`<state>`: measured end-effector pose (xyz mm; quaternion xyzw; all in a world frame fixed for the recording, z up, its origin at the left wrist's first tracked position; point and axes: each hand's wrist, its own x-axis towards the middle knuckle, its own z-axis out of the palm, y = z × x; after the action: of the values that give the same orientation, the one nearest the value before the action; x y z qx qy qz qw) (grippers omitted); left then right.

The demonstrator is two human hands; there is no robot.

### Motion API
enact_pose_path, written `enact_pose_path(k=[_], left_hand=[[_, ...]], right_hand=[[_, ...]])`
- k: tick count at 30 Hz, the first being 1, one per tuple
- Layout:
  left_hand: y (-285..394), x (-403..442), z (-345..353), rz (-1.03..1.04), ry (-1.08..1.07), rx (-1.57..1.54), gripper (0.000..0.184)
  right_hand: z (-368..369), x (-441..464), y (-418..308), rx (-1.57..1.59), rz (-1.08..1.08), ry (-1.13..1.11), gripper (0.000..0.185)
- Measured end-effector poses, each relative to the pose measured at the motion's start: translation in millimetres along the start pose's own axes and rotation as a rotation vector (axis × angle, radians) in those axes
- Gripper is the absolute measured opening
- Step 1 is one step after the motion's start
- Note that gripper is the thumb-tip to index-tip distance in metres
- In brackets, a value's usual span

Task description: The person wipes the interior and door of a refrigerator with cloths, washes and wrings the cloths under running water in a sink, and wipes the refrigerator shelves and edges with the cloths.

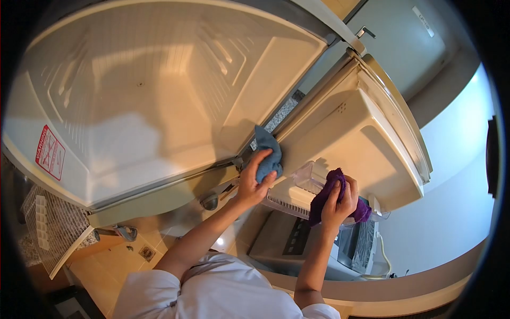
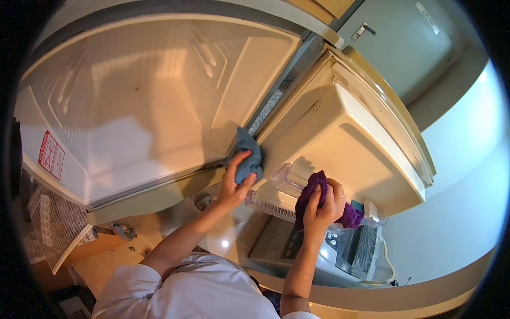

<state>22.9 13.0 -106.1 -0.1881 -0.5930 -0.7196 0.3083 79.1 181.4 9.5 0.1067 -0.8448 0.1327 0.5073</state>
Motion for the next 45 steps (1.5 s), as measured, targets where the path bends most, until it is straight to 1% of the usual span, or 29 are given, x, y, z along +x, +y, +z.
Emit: enact_pose_path(k=[2, 4, 5, 6, 8, 9, 11, 12, 14, 15, 16, 18, 19, 21, 22, 24, 26, 28, 30, 32, 34, 35, 37, 38, 40, 41, 42, 44, 45], left_hand=[[-12.7, -17.9, 4.6, 0.031, -0.014, 0.035, 0.043], [-38.0, -46.6, 3.0, -0.091, 0.074, 0.016, 0.042], [-48.8, -62.9, -3.4, -0.185, 0.076, 0.014, 0.043], [-64.9, -79.7, -12.1, -0.189, 0.074, 0.017, 0.043], [-89.1, -112.0, -32.7, -0.573, -0.022, -0.098, 0.044], [-86.0, -122.9, -42.1, -0.573, -0.023, -0.092, 0.044], [-74.8, -127.3, -57.0, -0.537, -0.152, 0.202, 0.045], [-64.1, -120.1, -60.6, -0.537, -0.162, 0.212, 0.045], [-24.7, -97.2, -69.2, -0.472, -0.015, 0.211, 0.044], [5.1, -75.0, -75.0, -0.605, -0.050, 0.312, 0.048], [1.2, -63.7, -80.7, -0.616, -0.051, 0.334, 0.048], [-9.9, -44.7, -92.3, -0.043, -0.097, 0.858, 0.053], [-14.8, -34.9, -96.8, -0.054, -0.100, 0.876, 0.053], [-22.9, -24.8, -102.6, -0.044, -0.413, 1.155, 0.060], [-25.2, -30.5, -105.8, -0.064, -0.415, 1.170, 0.060], [-29.5, -42.3, -114.4, 0.032, -0.541, 1.276, 0.061], [-22.5, -55.2, -139.0, 0.014, -0.491, 1.292, 0.060], [4.1, -62.4, -170.8, -0.079, -0.448, 1.363, 0.056], [37.2, -76.7, -208.8, -0.052, -0.361, 1.493, 0.051], [51.9, -101.7, -258.9, -0.016, -0.297, 1.673, 0.053], [83.8, -109.7, -286.3, -0.145, -0.207, 1.774, 0.048], [93.0, -115.4, -301.8, -0.152, -0.200, 1.785, 0.048], [106.0, -119.3, -320.0, -0.339, 0.002, 1.809, 0.041], [106.2, -116.1, -317.7, -0.330, 0.005, 1.818, 0.041], [96.7, -112.1, -310.0, -0.235, 0.072, 1.798, 0.034], [85.5, -110.9, -299.0, -0.201, 0.060, 1.718, 0.034], [73.1, -108.2, -280.5, -0.168, 0.047, 1.638, 0.033], [49.3, -89.8, -212.5, -0.042, -0.061, 1.468, 0.036], [16.0, -87.1, -181.4, -0.168, -0.030, 1.403, 0.040]], right_hand=[[-0.8, 0.3, -1.1, -0.005, 0.002, 0.000, 0.011], [0.3, 0.9, -2.6, -0.008, 0.012, 0.005, 0.011], [0.6, 1.2, -3.1, -0.011, 0.008, 0.011, 0.010], [0.9, 1.6, -3.1, -0.015, 0.002, 0.017, 0.010], [1.3, 0.1, -3.0, -0.017, 0.023, 0.012, 0.010], [1.8, 0.1, -2.9, -0.019, 0.039, 0.015, 0.010], [0.8, 0.7, -2.4, -0.024, 0.027, 0.013, 0.010], [-0.3, 0.2, -2.2, -0.035, 0.015, 0.001, 0.010], [-1.7, 1.4, -1.6, -0.039, 0.017, 0.005, 0.010], [-0.6, 2.0, -2.7, -0.040, 0.006, 0.004, 0.010], [-1.0, 2.4, -4.1, -0.037, 0.013, -0.003, 0.012], [1.2, 0.8, -2.4, -0.009, 0.015, 0.009, 0.013], [1.3, 0.8, -3.3, -0.017, 0.019, 0.003, 0.013], [1.8, 0.2, -4.0, -0.030, 0.037, -0.002, 0.014], [2.4, 0.0, -4.5, -0.041, 0.041, -0.011, 0.014], [1.8, -3.0, -1.3, -0.042, 0.036, -0.022, 0.016], [-1.6, -5.1, 0.6, -0.015, 0.035, -0.060, 0.017], [-1.9, -5.6, 1.5, 0.006, 0.024, -0.068, 0.018], [-1.6, -5.8, 3.5, 0.012, 0.012, -0.068, 0.018], [-2.1, -6.5, 3.1, 0.021, 0.014, -0.080, 0.018], [-1.3, -6.5, 3.3, 0.033, 0.007, -0.083, 0.018], [-0.9, -6.5, 2.1, 0.030, 0.003, -0.067, 0.018], [-0.8, -4.1, 1.2, 0.034, 0.001, -0.041, 0.017], [-1.1, -3.3, 0.4, 0.026, -0.002, -0.047, 0.015], [-4.2, -0.8, -2.8, 0.021, -0.004, -0.057, 0.011], [-4.8, 0.4, -5.0, 0.017, 0.002, -0.053, 0.011], [-5.8, 1.2, -6.4, 0.012, 0.008, -0.049, 0.010], [-5.2, 1.2, -6.1, 0.006, -0.011, -0.026, 0.011], [-6.5, 0.1, -4.3, 0.000, -0.013, -0.042, 0.012]])
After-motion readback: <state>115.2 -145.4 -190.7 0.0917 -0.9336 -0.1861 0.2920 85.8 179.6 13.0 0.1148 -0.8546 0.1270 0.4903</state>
